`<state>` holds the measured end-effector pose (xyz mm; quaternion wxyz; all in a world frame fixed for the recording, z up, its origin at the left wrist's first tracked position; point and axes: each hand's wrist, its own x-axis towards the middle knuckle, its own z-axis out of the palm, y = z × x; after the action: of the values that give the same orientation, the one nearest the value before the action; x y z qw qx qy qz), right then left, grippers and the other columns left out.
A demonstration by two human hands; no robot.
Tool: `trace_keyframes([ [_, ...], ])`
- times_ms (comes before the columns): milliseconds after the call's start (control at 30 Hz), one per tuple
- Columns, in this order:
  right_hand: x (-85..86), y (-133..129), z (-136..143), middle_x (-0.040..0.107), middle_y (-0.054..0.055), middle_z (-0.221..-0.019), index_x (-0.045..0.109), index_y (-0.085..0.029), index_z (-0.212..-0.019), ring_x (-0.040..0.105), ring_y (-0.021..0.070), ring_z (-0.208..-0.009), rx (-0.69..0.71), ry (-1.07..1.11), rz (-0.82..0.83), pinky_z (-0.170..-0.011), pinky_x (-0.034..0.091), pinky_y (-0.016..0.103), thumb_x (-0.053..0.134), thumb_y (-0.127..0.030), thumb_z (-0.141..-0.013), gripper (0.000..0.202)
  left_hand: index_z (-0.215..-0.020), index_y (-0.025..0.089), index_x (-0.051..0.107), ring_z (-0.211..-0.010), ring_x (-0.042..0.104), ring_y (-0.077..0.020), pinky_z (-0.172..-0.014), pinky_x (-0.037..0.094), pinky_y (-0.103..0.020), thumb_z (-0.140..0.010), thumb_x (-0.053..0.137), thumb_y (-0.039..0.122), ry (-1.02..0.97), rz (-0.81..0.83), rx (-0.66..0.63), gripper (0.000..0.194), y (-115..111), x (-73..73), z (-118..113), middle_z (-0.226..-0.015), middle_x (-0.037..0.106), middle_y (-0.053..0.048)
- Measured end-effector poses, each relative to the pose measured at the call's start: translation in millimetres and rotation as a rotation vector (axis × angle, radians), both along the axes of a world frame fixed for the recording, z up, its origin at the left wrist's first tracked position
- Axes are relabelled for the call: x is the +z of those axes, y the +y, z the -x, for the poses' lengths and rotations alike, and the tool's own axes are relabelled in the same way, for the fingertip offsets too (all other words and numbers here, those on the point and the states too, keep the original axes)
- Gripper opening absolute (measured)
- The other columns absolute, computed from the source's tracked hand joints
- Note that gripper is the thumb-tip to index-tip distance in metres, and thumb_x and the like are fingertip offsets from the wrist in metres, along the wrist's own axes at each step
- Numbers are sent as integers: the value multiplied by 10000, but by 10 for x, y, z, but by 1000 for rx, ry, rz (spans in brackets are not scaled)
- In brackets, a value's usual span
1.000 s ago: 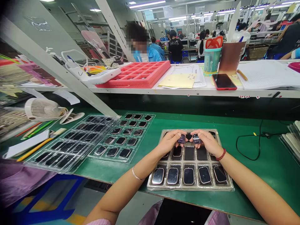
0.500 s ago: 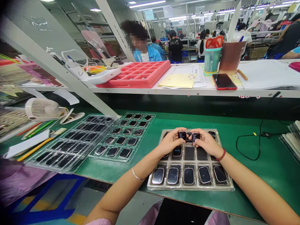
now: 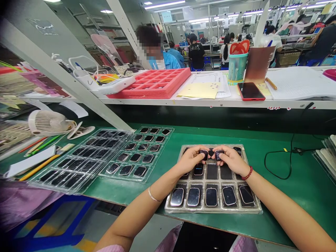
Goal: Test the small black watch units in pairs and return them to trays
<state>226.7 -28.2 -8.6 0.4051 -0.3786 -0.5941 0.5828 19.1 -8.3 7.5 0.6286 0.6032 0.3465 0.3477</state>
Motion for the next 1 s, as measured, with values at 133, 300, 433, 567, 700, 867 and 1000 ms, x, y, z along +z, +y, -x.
trace_keyframes([
  [133, 2, -2, -1, 680, 61, -943, 580, -182, -1091, 622, 124, -645, 5, -5, 0, -585, 500, 270, 510, -267, -889, 230, -1023, 137, 599, -805, 595, -163, -651, 513, -273, -801, 572, 267, 8, -8, 1, 259, 5, -14, 2, -896, 626, -77],
  [300, -2, 0, 1, 678, 61, -935, 573, -177, -1088, 618, 117, -635, 5, 1, 7, -583, 494, 264, 510, -258, -885, 228, -1023, 135, 598, -790, 596, -156, -646, 511, -266, -806, 562, 248, 13, -13, 1, 248, 9, -19, -1, -877, 628, -70],
  [433, -13, 4, -1, 675, 61, -941, 573, -179, -1092, 617, 117, -639, 5, 5, 10, -590, 497, 266, 510, -252, -884, 229, -1018, 131, 595, -780, 594, -150, -644, 511, -264, -808, 551, 230, 10, -19, 2, 236, 8, -17, -2, -871, 627, -67],
  [567, -33, 9, -10, 672, 58, -946, 571, -185, -1097, 618, 115, -643, 9, 6, 8, -595, 498, 263, 498, -245, -892, 226, -1014, 130, 589, -750, 587, -138, -636, 511, -262, -806, 546, 223, 19, -19, 7, 232, 5, -7, -3, -855, 620, -61],
  [700, -32, 9, -11, 666, 59, -945, 570, -184, -1107, 620, 119, -643, 16, -1, 2, -589, 499, 266, 486, -228, -892, 234, -1004, 132, 583, -758, 593, -143, -640, 511, -267, -806, 538, 227, 24, -16, 2, 225, 8, -8, -5, -865, 622, -65],
  [867, -8, -2, -3, 638, 75, -1082, 522, -213, -1187, 631, 140, -765, 2, 35, -25, -658, 526, 290, 523, -166, -837, 354, -1088, 153, 540, -819, 609, -150, -744, 505, -292, -718, 574, 104, 59, -65, 60, 374, 16, -38, -7, -965, 635, -68],
  [1000, -11, -11, 6, 631, 88, -1104, 503, -215, -1216, 638, 148, -777, -9, -12, -41, -681, 539, 316, 493, -169, -842, 377, -1059, 152, 551, -800, 605, -147, -728, 494, -280, -737, 561, 128, 63, -90, 61, 322, 23, -44, 0, -933, 637, -62],
])
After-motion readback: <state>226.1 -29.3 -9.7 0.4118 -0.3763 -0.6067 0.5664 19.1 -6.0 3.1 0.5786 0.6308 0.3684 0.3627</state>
